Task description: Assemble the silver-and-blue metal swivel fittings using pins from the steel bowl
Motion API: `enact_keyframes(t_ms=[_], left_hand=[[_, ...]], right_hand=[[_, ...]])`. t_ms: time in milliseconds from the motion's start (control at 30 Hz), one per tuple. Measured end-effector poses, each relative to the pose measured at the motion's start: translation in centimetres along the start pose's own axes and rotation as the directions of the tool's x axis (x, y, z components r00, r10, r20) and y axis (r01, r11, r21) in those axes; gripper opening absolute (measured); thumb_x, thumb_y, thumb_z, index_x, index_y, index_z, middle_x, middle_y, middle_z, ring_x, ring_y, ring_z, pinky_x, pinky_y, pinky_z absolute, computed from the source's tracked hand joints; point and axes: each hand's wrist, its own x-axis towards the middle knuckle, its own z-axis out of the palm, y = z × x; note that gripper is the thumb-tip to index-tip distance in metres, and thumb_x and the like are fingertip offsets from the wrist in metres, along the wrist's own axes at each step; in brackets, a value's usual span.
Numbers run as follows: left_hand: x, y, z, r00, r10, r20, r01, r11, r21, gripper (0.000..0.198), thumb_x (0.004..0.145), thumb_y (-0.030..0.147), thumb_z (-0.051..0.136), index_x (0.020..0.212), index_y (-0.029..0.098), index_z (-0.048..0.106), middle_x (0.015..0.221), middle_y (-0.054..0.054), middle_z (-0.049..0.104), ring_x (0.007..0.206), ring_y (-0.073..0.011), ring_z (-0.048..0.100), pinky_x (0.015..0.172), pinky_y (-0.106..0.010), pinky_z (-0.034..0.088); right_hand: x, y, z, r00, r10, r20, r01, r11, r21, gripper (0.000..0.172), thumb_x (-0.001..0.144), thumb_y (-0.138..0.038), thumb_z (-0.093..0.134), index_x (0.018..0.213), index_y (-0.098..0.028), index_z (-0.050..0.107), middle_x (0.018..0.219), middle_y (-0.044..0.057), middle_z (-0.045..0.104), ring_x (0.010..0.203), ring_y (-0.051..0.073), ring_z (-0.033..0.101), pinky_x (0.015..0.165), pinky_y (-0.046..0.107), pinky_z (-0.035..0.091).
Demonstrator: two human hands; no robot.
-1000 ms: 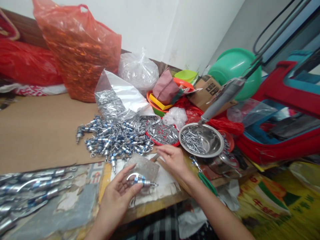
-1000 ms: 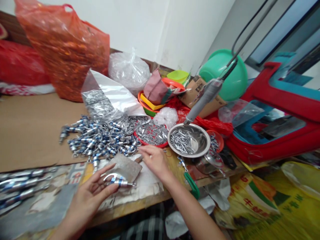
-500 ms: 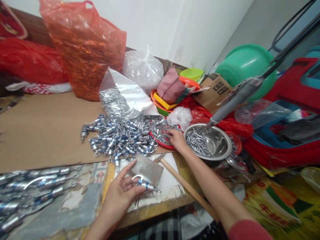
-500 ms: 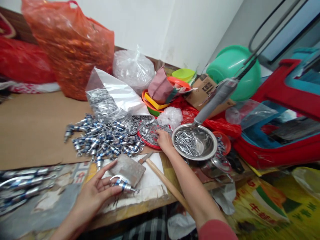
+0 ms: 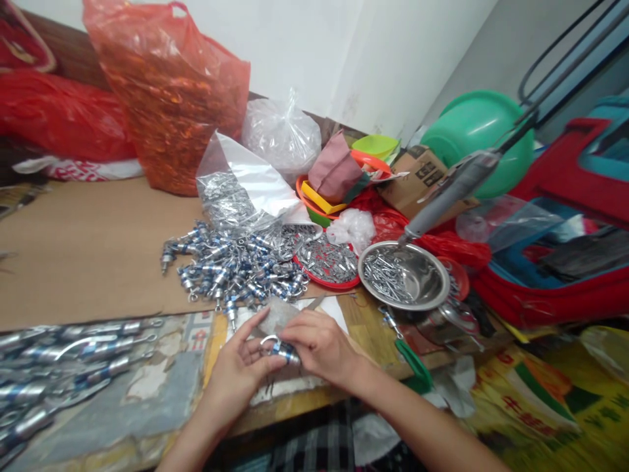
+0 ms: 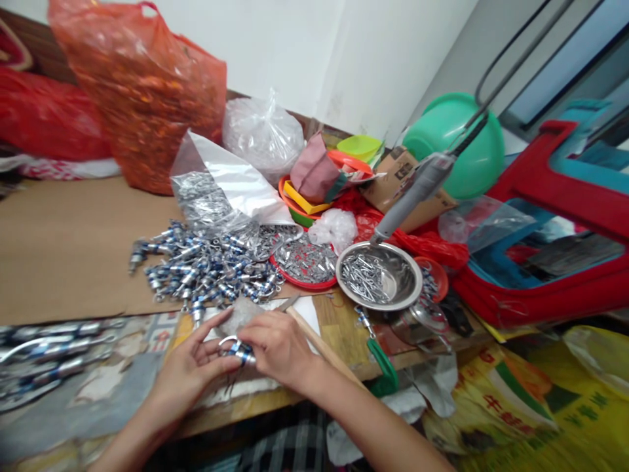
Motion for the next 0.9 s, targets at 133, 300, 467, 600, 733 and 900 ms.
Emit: enact_keyframes(t_ms=[133, 300, 467, 600, 733, 900], left_hand=[[0.0, 0.1, 0.0, 1.000, 0.002, 0.013, -0.001, 1.000, -0.017, 0.086, 0.053, 0.013, 0.072, 0.128, 0.013, 0.031, 0.064, 0.001, 0.066, 0.061, -0.0123, 0.061, 0.060, -0.023, 0.047], [0.1, -0.1, -0.1, 1.000, 0.009, 0.015, -0.009, 1.000, -0.014, 0.088, 0.052, 0.015, 0.072, 0.129, 0.014, 0.030, 0.065, 0.001, 0.066, 0.060, -0.0120, 0.060, 0.059, -0.022, 0.047], [-0.1, -0.1, -0.1, 1.000, 0.009, -0.009, -0.009, 1.000, 0.020, 0.087, 0.050, 0.017, 0.073, 0.128, 0.014, 0.034, 0.066, 0.000, 0.067, 0.063, -0.0138, 0.061, 0.060, -0.024, 0.047], [-0.1, 0.1, 0.1, 1.000, -0.002, -0.011, 0.003, 1.000, 0.016, 0.088, 0.050, 0.018, 0.074, 0.128, 0.014, 0.033, 0.066, 0.000, 0.067, 0.063, -0.0149, 0.062, 0.061, -0.025, 0.049], [-0.1, 0.2, 0.1, 1.000, -0.012, -0.021, 0.012, 1.000, 0.007, 0.087, 0.050, 0.016, 0.073, 0.127, 0.014, 0.033, 0.065, 0.001, 0.067, 0.063, -0.0146, 0.063, 0.061, -0.025, 0.049], [-0.2, 0.2, 0.1, 1.000, -0.017, -0.023, 0.018, 1.000, 0.012, 0.086, 0.051, 0.014, 0.073, 0.128, 0.016, 0.033, 0.066, 0.001, 0.068, 0.062, -0.0140, 0.064, 0.059, -0.023, 0.049]], right_hand=[[-0.5, 0.7, 0.0, 0.998, -0.066, 0.004, 0.066, 0.995, -0.071, 0.029, 0.076, -0.006, 0.041, 0.086, -0.017, 0.066, 0.079, 0.007, 0.066, 0.072, 0.017, 0.057, 0.063, 0.030, 0.046], [-1.2, 0.7, 0.0, 0.994, -0.090, -0.061, 0.089, 0.996, -0.009, 0.031, 0.078, -0.007, 0.039, 0.089, -0.019, 0.065, 0.080, 0.006, 0.066, 0.074, 0.015, 0.058, 0.066, 0.029, 0.047], [-1.7, 0.2, 0.0, 0.996, -0.073, 0.049, 0.078, 0.989, -0.124, 0.028, 0.080, -0.008, 0.042, 0.094, -0.020, 0.063, 0.083, 0.007, 0.066, 0.082, 0.018, 0.054, 0.072, 0.034, 0.045], [-2.6, 0.3, 0.5, 1.000, 0.012, -0.029, -0.015, 0.997, -0.077, 0.029, 0.081, -0.010, 0.043, 0.096, -0.024, 0.064, 0.085, 0.006, 0.062, 0.081, 0.018, 0.052, 0.073, 0.033, 0.044], [-3.9, 1.5, 0.0, 0.984, 0.124, -0.126, -0.124, 0.992, 0.012, 0.035, 0.083, -0.010, 0.036, 0.100, -0.025, 0.062, 0.101, 0.007, 0.056, 0.094, 0.017, 0.052, 0.078, 0.032, 0.044], [-6.6, 4.5, -1.7, 0.846, 0.526, -0.085, -0.527, 0.803, -0.277, 0.039, 0.077, -0.026, 0.053, 0.115, -0.017, 0.051, 0.098, 0.011, 0.056, 0.091, 0.024, 0.054, 0.077, 0.037, 0.044]])
